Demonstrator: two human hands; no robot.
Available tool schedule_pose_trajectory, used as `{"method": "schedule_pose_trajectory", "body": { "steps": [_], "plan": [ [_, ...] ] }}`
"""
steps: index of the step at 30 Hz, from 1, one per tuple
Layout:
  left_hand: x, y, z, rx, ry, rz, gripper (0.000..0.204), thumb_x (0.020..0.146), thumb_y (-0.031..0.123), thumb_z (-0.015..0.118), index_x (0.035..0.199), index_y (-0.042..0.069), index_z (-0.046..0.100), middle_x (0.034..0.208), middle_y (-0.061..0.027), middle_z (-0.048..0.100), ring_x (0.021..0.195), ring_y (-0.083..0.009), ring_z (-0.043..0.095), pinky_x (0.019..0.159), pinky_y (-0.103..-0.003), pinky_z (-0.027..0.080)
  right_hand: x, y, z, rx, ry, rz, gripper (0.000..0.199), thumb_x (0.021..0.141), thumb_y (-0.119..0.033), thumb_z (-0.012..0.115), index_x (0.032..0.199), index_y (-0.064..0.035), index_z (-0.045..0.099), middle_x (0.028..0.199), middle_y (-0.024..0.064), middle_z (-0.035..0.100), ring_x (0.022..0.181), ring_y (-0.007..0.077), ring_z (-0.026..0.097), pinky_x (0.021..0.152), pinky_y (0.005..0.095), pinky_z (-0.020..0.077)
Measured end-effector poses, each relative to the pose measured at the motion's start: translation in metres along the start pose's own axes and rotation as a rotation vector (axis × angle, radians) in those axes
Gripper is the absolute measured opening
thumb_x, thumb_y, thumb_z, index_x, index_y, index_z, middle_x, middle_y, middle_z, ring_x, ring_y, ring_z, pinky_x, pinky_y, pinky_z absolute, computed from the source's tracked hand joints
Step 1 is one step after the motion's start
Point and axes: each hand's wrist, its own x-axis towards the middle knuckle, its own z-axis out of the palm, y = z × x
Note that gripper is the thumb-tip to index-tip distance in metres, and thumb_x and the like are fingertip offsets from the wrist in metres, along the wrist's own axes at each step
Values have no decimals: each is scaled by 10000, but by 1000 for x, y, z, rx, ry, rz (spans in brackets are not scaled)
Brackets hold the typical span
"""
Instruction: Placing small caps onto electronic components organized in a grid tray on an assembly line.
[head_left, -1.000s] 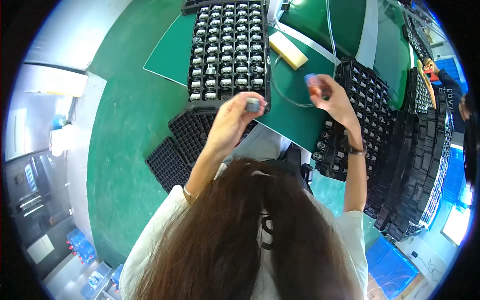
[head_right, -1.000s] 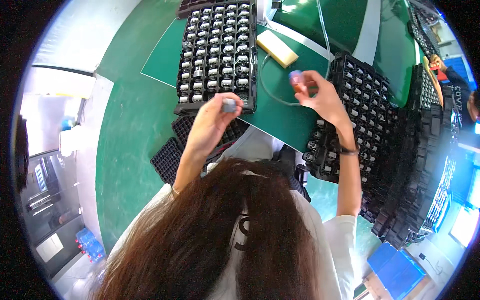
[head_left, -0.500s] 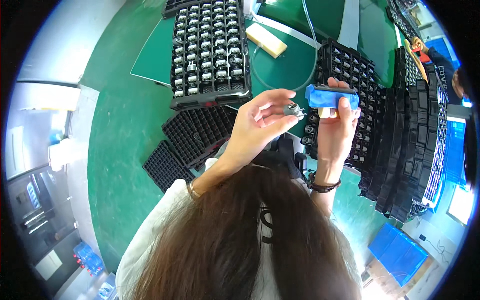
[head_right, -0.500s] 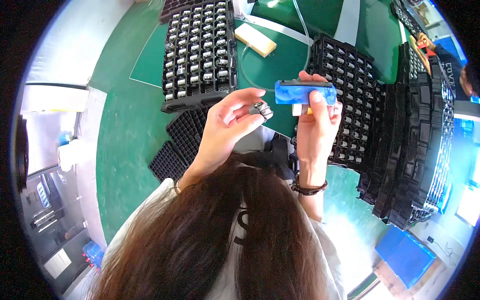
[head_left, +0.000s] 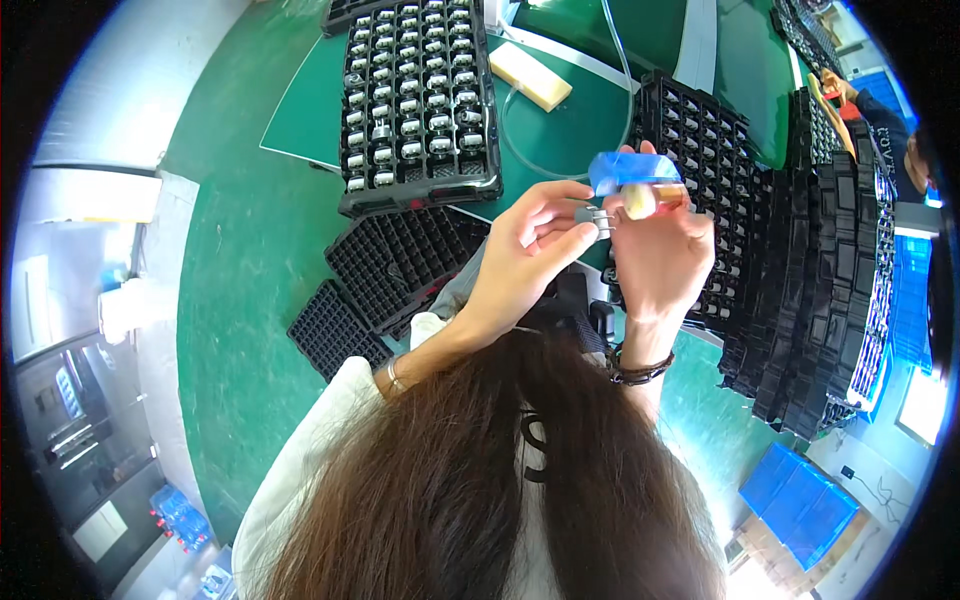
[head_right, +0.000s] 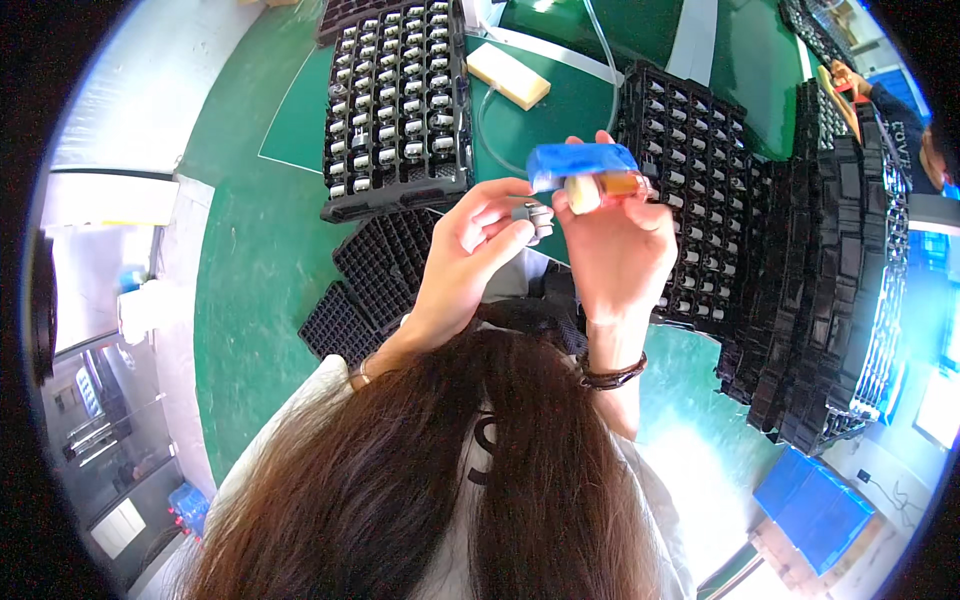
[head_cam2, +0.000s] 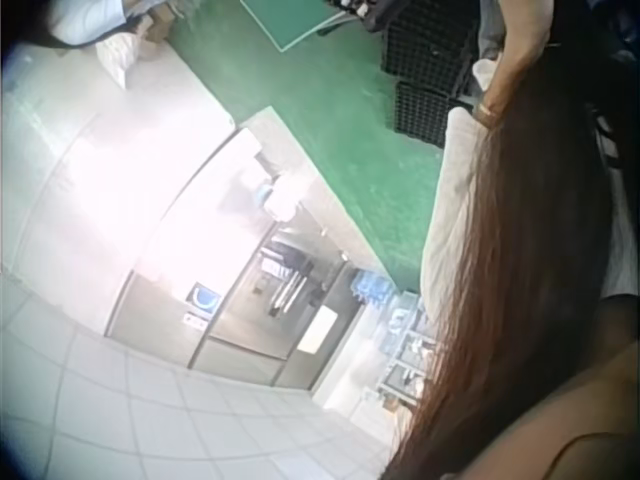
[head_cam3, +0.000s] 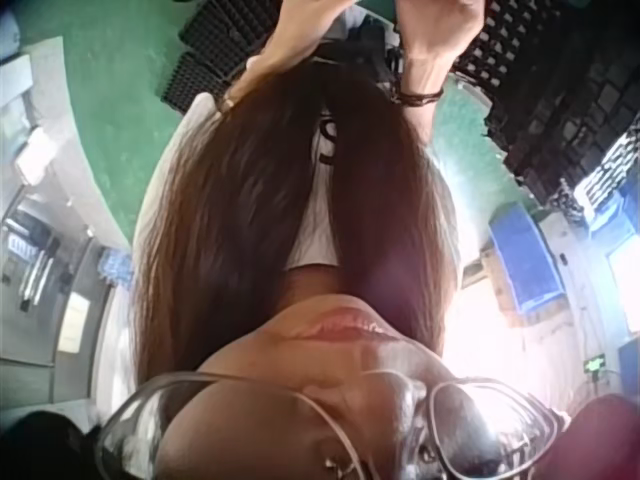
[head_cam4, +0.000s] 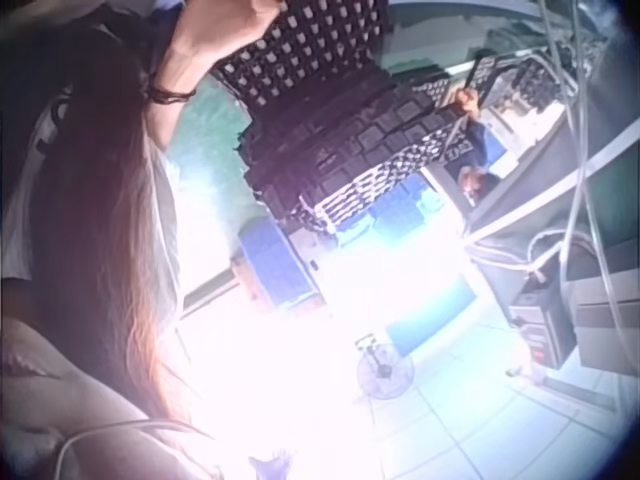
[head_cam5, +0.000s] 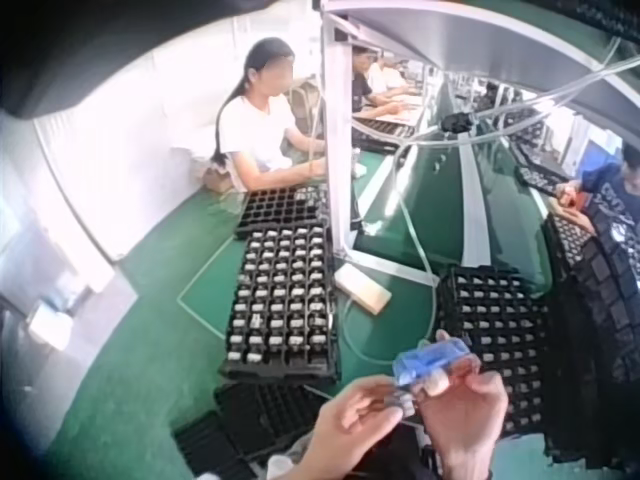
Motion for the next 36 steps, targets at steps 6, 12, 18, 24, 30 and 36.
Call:
{"method": "schedule_pose_trajectory", "body": {
  "steps": [6, 12, 18, 24, 30, 36],
  "plan": [
    [-1, 4, -5, 64, 30, 26, 271, 854, 24, 495, 1122, -13, 493, 1010, -99, 594, 912, -134, 558, 820, -284, 436, 0, 4, -12, -338, 118, -207, 503, 818, -414, 583, 1203, -115, 461, 1274, 109, 426, 1074, 181, 466, 862, 323, 416],
    [-4, 4, -2, 51, 64, 55, 256, 832, 39, 588, 1069, -32, 526, 966, -72, 599, 884, -103, 576, 787, -220, 454, 1, 8, -28, -451, 325, -251, 395, 874, -438, 509, 1089, -109, 474, 985, 16, 522, 842, 121, 475, 703, 243, 390],
    [-3, 5, -2, 108, 93, -19, 263, 810, 50, 623, 1047, -33, 543, 903, -50, 620, 838, -104, 596, 762, -222, 464, -2, 20, -20, -689, 446, -380, 425, 916, -461, 401, 1143, -106, 457, 999, 33, 537, 897, 136, 527, 793, 299, 436],
    [0, -1, 0, 21, 146, 22, 270, 783, 24, 647, 1033, -20, 555, 920, -50, 607, 848, -103, 587, 765, -231, 467, 0, 14, -19, -524, 387, -303, 316, 913, -352, 465, 1070, -81, 511, 967, 37, 562, 854, 123, 550, 748, 273, 456],
    [2, -7, -3, 9, 114, 40, 246, 772, 6, 653, 991, -15, 544, 931, -66, 603, 880, -106, 579, 788, -240, 464, -5, 20, -17, -822, 416, -311, 304, 874, -286, 559, 1027, -27, 517, 924, 59, 581, 796, 129, 586, 677, 265, 491],
    [1, -4, -3, -96, 141, -66, 246, 770, 21, 660, 976, -23, 532, 936, -101, 613, 885, -121, 579, 782, -242, 460, -4, 25, -7, -808, 391, -368, 232, 859, -237, 592, 985, -47, 553, 836, -23, 554, 692, 30, 493, 590, 175, 403]
  ]
}}
